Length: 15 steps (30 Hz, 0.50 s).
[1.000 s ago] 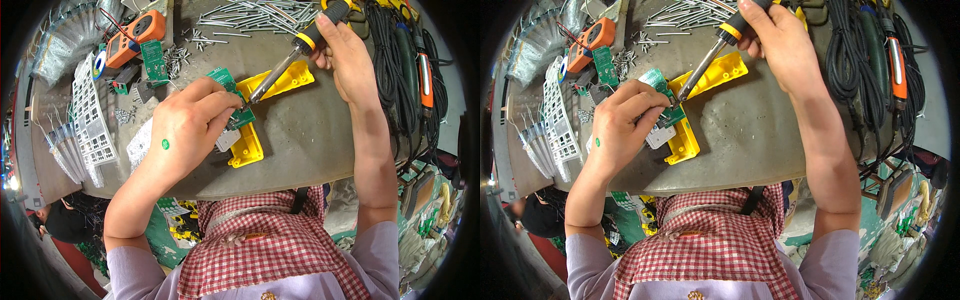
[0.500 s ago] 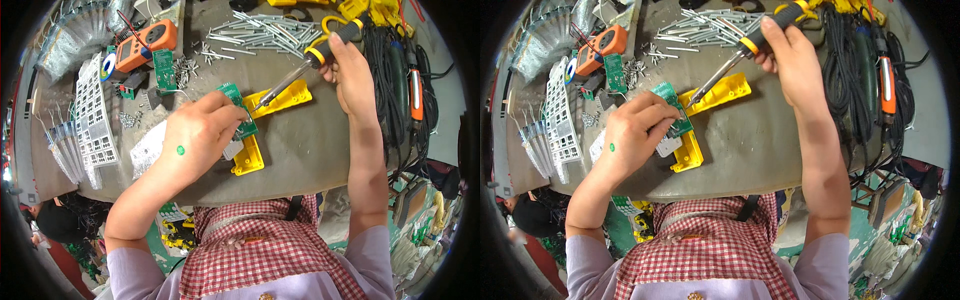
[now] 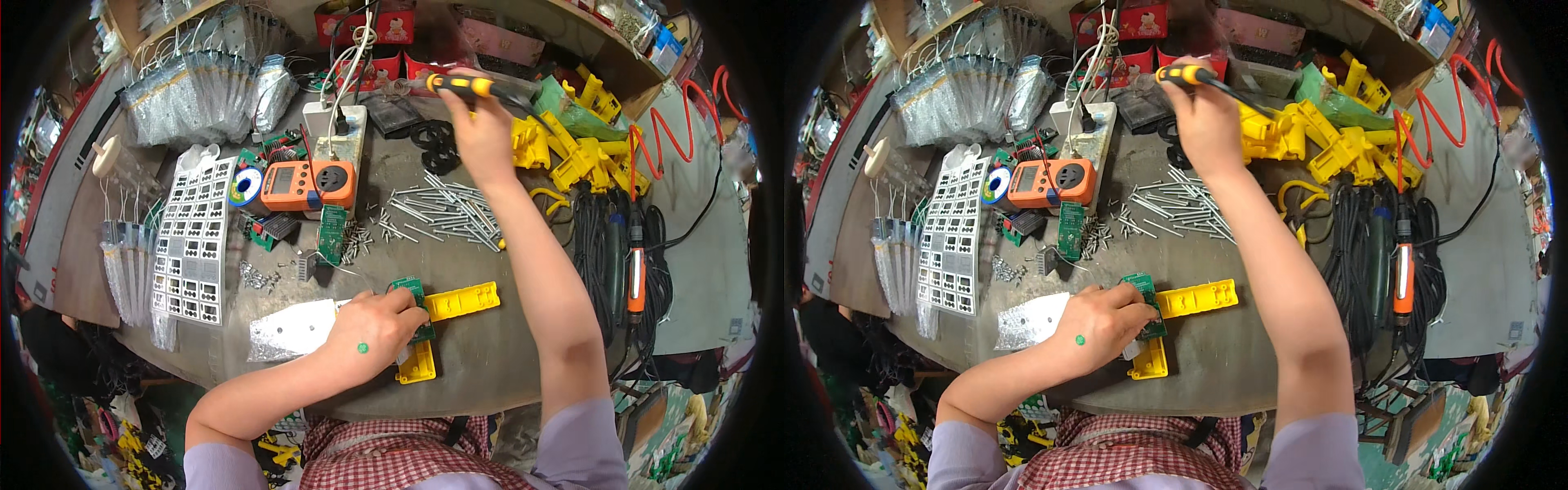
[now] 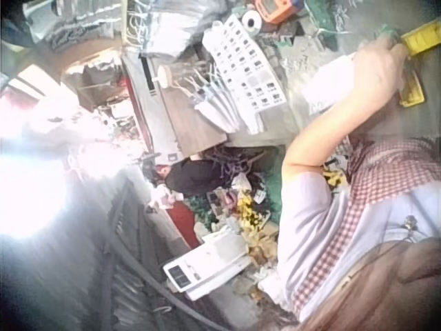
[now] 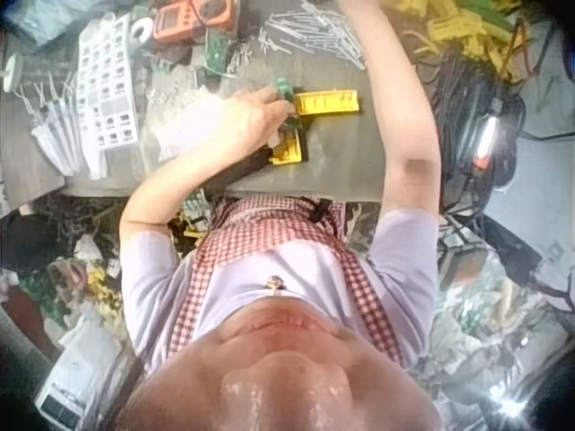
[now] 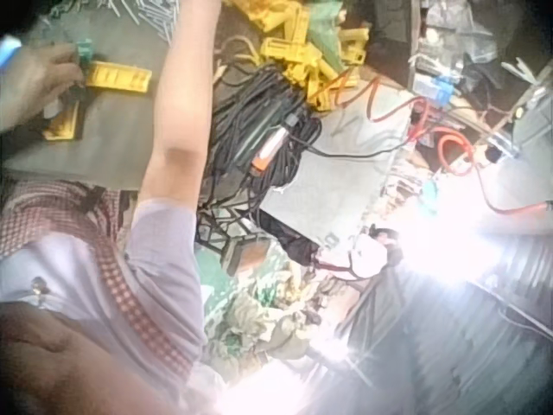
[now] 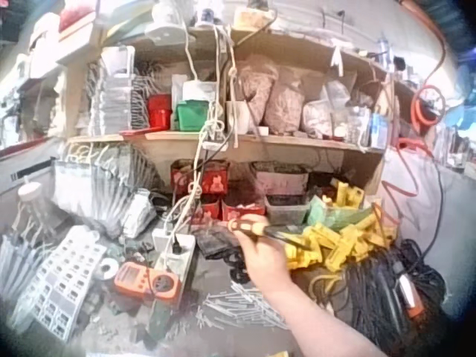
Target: Soldering components and using an electric screwdriver to assemble a handheld electronic tool within a yellow plastic housing.
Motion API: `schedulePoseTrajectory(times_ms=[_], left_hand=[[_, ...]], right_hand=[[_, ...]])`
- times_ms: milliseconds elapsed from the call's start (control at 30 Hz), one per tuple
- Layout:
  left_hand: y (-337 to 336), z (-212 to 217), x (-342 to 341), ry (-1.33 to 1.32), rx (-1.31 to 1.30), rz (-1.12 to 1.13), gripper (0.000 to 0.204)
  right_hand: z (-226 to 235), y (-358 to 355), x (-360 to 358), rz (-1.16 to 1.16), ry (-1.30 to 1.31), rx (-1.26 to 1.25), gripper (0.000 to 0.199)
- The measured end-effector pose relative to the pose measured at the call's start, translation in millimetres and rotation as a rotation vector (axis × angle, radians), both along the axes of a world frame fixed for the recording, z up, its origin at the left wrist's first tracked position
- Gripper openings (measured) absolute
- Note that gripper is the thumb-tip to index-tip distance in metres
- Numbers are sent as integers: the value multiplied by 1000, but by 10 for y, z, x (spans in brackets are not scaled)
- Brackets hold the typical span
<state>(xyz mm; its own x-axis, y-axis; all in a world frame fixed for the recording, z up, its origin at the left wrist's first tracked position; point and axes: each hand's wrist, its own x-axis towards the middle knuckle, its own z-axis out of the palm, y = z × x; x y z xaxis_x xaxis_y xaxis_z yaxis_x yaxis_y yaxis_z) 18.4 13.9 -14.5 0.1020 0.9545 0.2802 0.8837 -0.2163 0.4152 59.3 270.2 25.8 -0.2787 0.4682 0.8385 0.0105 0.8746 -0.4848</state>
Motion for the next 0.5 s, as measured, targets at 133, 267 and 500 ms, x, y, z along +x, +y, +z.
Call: schedulePoseTrajectory(times_ms=[133, 267, 500], left_hand=[[73, 26, 36, -22, 22, -33, 17], [84, 50, 21, -52, -2, -2, 14], [87, 50, 26, -3, 14, 22, 13]], right_hand=[[-365, 395, -256, -132, -303, -96, 28], [-288, 14, 110, -33, -718, -332, 28], [-487, -1150, 1910, -188, -748, -320, 14]])
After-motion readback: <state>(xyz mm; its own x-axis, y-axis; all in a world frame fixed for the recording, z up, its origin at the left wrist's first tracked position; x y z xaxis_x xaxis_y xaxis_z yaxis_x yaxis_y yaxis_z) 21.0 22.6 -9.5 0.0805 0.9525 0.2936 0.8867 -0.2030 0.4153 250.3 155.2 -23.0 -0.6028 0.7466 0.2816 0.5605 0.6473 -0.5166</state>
